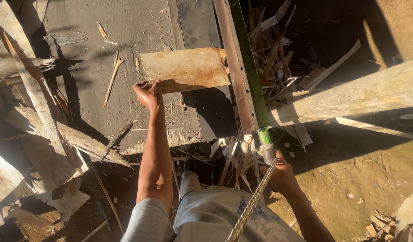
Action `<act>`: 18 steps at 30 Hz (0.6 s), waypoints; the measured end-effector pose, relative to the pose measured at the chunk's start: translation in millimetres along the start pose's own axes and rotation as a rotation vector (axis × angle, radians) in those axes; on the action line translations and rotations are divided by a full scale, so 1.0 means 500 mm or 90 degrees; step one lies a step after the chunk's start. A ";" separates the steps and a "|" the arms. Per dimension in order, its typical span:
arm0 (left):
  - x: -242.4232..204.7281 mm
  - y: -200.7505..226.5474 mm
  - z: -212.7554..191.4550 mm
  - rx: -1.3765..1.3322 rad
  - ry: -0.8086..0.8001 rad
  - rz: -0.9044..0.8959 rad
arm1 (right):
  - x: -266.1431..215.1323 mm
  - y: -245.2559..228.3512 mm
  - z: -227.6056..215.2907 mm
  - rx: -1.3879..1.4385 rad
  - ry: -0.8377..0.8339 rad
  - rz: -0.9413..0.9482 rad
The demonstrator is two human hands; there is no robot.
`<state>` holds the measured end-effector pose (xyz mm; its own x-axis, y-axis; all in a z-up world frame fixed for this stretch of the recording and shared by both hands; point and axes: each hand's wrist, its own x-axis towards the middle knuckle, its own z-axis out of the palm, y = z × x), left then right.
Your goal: Sorting and moving large wood shavings and veneer pieces in a workshop environment.
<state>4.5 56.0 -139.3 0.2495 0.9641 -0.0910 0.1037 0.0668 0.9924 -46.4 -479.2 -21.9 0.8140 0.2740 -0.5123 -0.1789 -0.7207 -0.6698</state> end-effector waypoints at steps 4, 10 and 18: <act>0.004 0.076 0.015 0.008 0.008 -0.046 | -0.036 -0.055 -0.026 -0.142 0.001 -0.028; 0.020 0.043 0.039 0.032 -0.004 -0.049 | -0.187 -0.310 -0.149 -0.025 0.023 -0.055; 0.057 -0.025 0.060 -0.086 -0.017 -0.068 | 0.036 -0.022 0.080 -0.177 0.008 0.002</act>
<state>39.2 74.9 -156.7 0.2702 0.9424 -0.1971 0.0009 0.2045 0.9789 -52.1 -440.8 -45.3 0.8208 0.2641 -0.5066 -0.0252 -0.8692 -0.4939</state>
